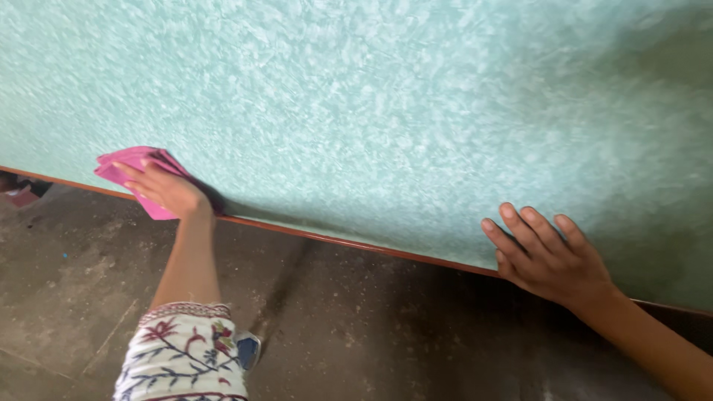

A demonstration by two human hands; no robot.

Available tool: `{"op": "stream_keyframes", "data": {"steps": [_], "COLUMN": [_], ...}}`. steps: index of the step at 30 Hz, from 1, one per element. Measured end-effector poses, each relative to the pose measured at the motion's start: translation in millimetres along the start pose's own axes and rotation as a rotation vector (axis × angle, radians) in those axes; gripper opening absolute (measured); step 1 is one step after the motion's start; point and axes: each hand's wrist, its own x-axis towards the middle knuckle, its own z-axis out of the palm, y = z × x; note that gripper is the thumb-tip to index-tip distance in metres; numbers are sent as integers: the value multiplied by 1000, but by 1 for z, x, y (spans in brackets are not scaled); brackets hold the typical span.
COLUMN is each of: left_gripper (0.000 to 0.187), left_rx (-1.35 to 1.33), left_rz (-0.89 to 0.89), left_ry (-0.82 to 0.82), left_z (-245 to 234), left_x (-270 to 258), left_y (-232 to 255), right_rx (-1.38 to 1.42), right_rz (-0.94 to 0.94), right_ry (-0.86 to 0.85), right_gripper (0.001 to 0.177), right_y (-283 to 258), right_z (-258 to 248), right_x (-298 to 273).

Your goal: The person wipes a light green textured wall with a pink cloth, using both hands to scrub the surface. They occasionally spray the wall with a blue spray bottle and continue wiping along the lower section near the baseboard.

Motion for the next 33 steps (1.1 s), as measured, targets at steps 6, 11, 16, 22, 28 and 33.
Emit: {"op": "stream_keyframes", "data": {"steps": [6,11,16,22,28,33], "left_gripper": [68,71,73,82,75,71], "left_rx": [-26,68,169,37,-37,33], "left_rz": [-213,-103,-15,-99,-84,7], "left_ry": [11,-60,-153,-583,-670,-259], "left_z": [-2,1,7,-4,-13,16], "left_x": [-5,-79,-204,-397,-439,-345], "left_y": [9,23,66,173,198,161], "right_rx": [-12,-35,-33,-22,-6,-14], "right_rz": [-7,1,18,28,36,39], "right_ry": [6,2,-10,4,9,13], "right_gripper": [58,56,53,54,55,55], "right_y": [-1,0,1,4,6,5], "right_z": [2,-4,-14,-27,-30,-29], "right_x": [-2,5,14,21,21,18]}}
